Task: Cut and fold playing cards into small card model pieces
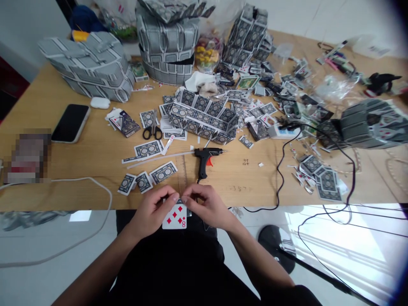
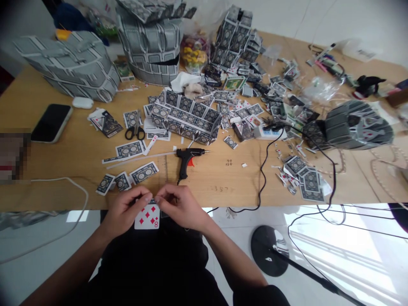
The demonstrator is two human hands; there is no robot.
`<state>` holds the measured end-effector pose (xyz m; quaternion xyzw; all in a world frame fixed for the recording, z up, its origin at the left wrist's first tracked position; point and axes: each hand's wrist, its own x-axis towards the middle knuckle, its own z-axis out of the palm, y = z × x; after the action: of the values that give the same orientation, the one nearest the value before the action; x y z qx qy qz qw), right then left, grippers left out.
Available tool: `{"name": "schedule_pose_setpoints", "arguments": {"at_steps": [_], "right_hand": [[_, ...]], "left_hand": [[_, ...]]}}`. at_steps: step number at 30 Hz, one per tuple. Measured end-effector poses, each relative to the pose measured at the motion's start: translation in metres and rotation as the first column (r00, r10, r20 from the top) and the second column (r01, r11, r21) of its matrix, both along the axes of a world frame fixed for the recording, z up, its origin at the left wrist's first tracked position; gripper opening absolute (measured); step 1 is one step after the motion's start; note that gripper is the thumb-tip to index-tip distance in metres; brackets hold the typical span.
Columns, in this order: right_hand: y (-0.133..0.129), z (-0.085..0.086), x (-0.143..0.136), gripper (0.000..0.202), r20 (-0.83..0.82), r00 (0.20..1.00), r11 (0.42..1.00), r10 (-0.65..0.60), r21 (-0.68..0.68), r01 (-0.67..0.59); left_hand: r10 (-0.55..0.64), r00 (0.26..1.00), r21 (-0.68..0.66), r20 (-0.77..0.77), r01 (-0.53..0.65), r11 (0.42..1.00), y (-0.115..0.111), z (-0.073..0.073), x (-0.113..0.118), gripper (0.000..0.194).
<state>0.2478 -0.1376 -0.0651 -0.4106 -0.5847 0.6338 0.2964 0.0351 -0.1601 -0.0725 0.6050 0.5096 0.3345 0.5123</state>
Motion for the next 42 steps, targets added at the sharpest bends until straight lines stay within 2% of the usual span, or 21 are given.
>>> {"name": "schedule_pose_setpoints", "arguments": {"at_steps": [5,12,20,25,32,38,42], "right_hand": [[0.001,-0.002,0.006,0.014,0.038,0.995,0.994,0.097,0.036,-0.099],[0.008,0.01,0.016,0.012,0.096,0.98,0.976,0.177,0.112,-0.187],[0.007,0.008,0.019,0.01,0.112,0.981,0.976,0.156,0.137,-0.17],[0.005,0.008,0.02,0.01,0.133,0.974,0.968,0.186,0.143,-0.204],[0.003,0.012,0.016,0.013,0.069,0.987,0.983,0.145,0.103,-0.152],[0.001,0.006,0.004,0.007,0.13,0.954,0.959,0.269,0.056,-0.278],[0.003,0.005,0.001,0.007,0.159,0.94,0.947,0.301,0.064,-0.314]], "left_hand": [[-0.097,0.995,-0.006,0.016,0.097,0.995,0.0,0.003,-0.004,0.027],[-0.201,0.979,-0.02,0.033,0.202,0.979,0.002,0.006,-0.014,0.021],[-0.179,0.983,0.052,-0.048,0.181,0.982,0.001,0.008,-0.02,0.019],[-0.176,0.98,0.072,-0.089,0.183,0.98,-0.003,0.01,-0.022,0.02],[-0.163,0.982,0.056,-0.095,0.169,0.984,-0.006,0.009,-0.026,0.022],[-0.241,0.968,-0.033,-0.068,0.239,0.97,-0.015,0.0,-0.023,0.021],[-0.224,0.971,0.003,-0.088,0.225,0.974,-0.017,-0.002,-0.022,0.021]]}}
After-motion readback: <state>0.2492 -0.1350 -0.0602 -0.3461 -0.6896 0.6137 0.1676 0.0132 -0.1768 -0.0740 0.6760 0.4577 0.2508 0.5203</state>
